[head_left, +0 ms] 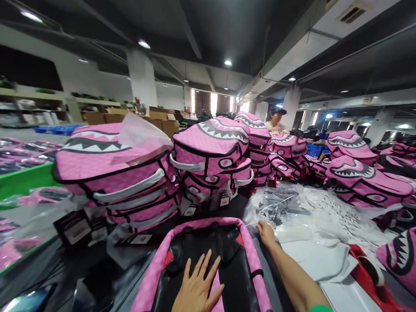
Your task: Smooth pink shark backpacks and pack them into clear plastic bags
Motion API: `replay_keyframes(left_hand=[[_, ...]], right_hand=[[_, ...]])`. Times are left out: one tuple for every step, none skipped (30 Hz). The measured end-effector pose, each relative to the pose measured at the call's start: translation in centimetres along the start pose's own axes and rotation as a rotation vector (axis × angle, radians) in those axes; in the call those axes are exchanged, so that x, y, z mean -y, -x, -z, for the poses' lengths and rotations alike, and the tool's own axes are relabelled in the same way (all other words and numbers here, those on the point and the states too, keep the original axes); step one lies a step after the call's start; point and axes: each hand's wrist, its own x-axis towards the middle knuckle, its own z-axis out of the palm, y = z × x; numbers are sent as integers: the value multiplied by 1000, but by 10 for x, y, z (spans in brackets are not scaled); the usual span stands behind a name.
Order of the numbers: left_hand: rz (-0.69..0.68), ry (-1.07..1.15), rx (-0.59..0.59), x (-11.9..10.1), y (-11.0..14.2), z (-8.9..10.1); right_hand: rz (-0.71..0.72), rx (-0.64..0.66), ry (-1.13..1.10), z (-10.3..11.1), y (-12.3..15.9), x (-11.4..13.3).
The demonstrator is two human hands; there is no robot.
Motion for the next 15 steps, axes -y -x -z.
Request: replay_keyframes(left_hand=[[-4, -4, -12, 1, 1, 0], [-6, -4, -18, 2, 1, 0], [-6, 3, -14, 4, 2, 1], [-4, 16, -2, 6, 2, 1], [-4, 37, 16, 8, 1, 3], [-1, 66, 35, 8, 0, 5], [13, 110, 46, 8, -1, 7], [42, 178, 46, 4, -3, 11], [80, 281, 35, -2, -6, 16], [123, 430, 16, -12, -9, 23], [160, 638, 11, -25, -11, 30], [192, 898, 30, -40, -12, 39], [221, 1187, 75, -56, -13, 48], [260, 1475, 133, -72, -12, 58], [338, 1726, 178, -86, -9, 67]], right_hand=[[-15, -23, -4, 5, -6, 1], [-25, -51, -7, 13, -13, 2], [-22, -79, -12, 25, -19, 3], [-2, -103, -18, 39, -24, 3], [33, -124, -26, 53, -25, 4], [83, -141, -34, 67, -23, 4], [138, -152, -41, 80, -17, 5], [191, -156, -48, 91, -6, 7], [253, -157, -52, 98, 9, 10], [324, -161, -46, 103, 27, 13], [402, -169, -28, 104, 46, 17], [482, -180, 5, 103, 66, 21], [562, -191, 54, 100, 86, 24], [633, -203, 113, 96, 106, 27], [692, -212, 174, 92, 123, 28]])
